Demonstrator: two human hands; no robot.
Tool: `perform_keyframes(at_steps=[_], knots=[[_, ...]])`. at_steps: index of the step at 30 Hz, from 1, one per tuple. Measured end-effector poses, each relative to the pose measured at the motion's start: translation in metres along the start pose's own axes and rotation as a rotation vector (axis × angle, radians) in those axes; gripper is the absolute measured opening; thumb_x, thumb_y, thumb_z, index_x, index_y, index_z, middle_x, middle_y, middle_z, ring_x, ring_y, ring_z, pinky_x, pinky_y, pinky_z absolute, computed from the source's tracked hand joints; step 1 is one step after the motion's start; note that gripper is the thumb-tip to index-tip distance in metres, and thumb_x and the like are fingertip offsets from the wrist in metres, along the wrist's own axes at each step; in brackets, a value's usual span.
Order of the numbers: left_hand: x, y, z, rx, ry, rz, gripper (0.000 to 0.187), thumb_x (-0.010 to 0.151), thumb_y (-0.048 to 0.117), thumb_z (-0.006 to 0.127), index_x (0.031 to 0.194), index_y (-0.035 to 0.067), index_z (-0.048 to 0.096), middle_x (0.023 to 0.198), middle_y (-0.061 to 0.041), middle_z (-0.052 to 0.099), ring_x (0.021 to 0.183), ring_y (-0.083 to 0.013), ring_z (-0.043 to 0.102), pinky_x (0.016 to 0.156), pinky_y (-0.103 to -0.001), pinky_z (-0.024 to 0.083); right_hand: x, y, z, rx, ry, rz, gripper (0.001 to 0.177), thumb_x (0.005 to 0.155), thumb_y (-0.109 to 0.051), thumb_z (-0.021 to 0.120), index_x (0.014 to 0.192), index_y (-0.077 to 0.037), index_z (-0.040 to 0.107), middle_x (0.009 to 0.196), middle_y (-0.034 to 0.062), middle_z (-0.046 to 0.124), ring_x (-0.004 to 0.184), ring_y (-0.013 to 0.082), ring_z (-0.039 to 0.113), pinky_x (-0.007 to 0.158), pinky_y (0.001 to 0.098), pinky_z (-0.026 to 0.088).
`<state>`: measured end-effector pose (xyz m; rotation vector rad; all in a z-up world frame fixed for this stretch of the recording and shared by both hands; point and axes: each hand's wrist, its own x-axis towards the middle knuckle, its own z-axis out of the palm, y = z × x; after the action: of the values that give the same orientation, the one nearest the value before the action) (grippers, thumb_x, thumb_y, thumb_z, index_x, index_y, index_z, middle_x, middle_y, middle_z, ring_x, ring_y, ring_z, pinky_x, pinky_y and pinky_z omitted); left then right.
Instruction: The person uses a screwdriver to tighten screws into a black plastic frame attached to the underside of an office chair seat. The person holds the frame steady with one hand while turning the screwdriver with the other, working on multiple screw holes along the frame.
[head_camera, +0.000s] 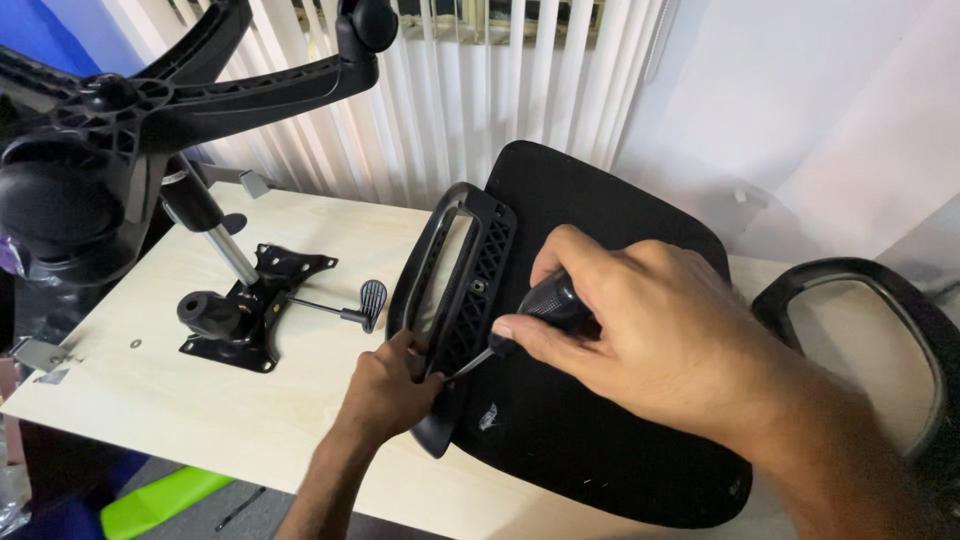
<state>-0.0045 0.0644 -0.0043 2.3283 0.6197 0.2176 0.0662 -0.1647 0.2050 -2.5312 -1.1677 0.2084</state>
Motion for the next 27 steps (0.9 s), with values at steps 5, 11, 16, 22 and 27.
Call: perform_keyframes(at_steps=[5,11,16,22,27], knots=[[0.004,-0.001,-0.005,-0.003,-0.083,-0.093,0.042,0.073,0.021,0.084,0.108,0.004,0.067,0.082,-0.021,0.078,0.075,-0.0302,0.081,0.066,-0.038,0.064,-0.003,0.009,0.009,0.157,0.001,-0.158,0.043,0.096,-0.039,0.071,0.119,-0.009,0.049,0.081,0.0063,0.069,0.058,0.0118,0.069,0.047,0.0298,0.054],[0.008,0.003,-0.005,0.037,-0.102,-0.136,0.046,0.072,0.021,0.085,0.110,0.004,0.066,0.081,-0.023,0.078,0.072,-0.0298,0.081,0.065,-0.038,0.065,-0.007,0.022,0.016,0.350,-0.006,-0.307,0.037,0.098,-0.023,0.066,0.123,-0.006,0.044,0.092,0.0117,0.067,0.071,0.0114,0.074,0.056,0.0319,0.058],[0.008,0.003,-0.004,0.034,-0.070,-0.135,0.047,0.070,0.020,0.085,0.110,0.002,0.066,0.080,-0.024,0.079,0.073,-0.0299,0.081,0.068,-0.037,0.064,-0.004,0.011,0.005,0.203,-0.012,-0.192,0.036,0.096,-0.037,0.069,0.120,-0.012,0.059,0.078,0.0052,0.074,0.053,0.0126,0.071,0.047,0.0325,0.054],[0.011,-0.007,0.001,0.035,-0.001,-0.016,0.047,0.066,0.021,0.088,0.104,0.002,0.067,0.084,-0.019,0.078,0.076,-0.0299,0.079,0.069,-0.038,0.063,0.005,-0.004,0.001,-0.002,-0.039,0.016,0.043,0.092,-0.050,0.070,0.109,-0.011,0.064,0.050,0.0047,0.064,0.045,0.0169,0.068,0.047,0.0332,0.053],[0.012,-0.003,0.001,0.044,-0.059,-0.077,0.045,0.070,0.018,0.086,0.107,0.002,0.065,0.082,-0.019,0.078,0.074,-0.0290,0.079,0.068,-0.038,0.063,0.004,-0.002,0.003,0.260,0.101,-0.379,0.040,0.094,-0.032,0.073,0.115,-0.003,0.055,0.084,0.0093,0.073,0.067,0.0151,0.076,0.054,0.0330,0.056]])
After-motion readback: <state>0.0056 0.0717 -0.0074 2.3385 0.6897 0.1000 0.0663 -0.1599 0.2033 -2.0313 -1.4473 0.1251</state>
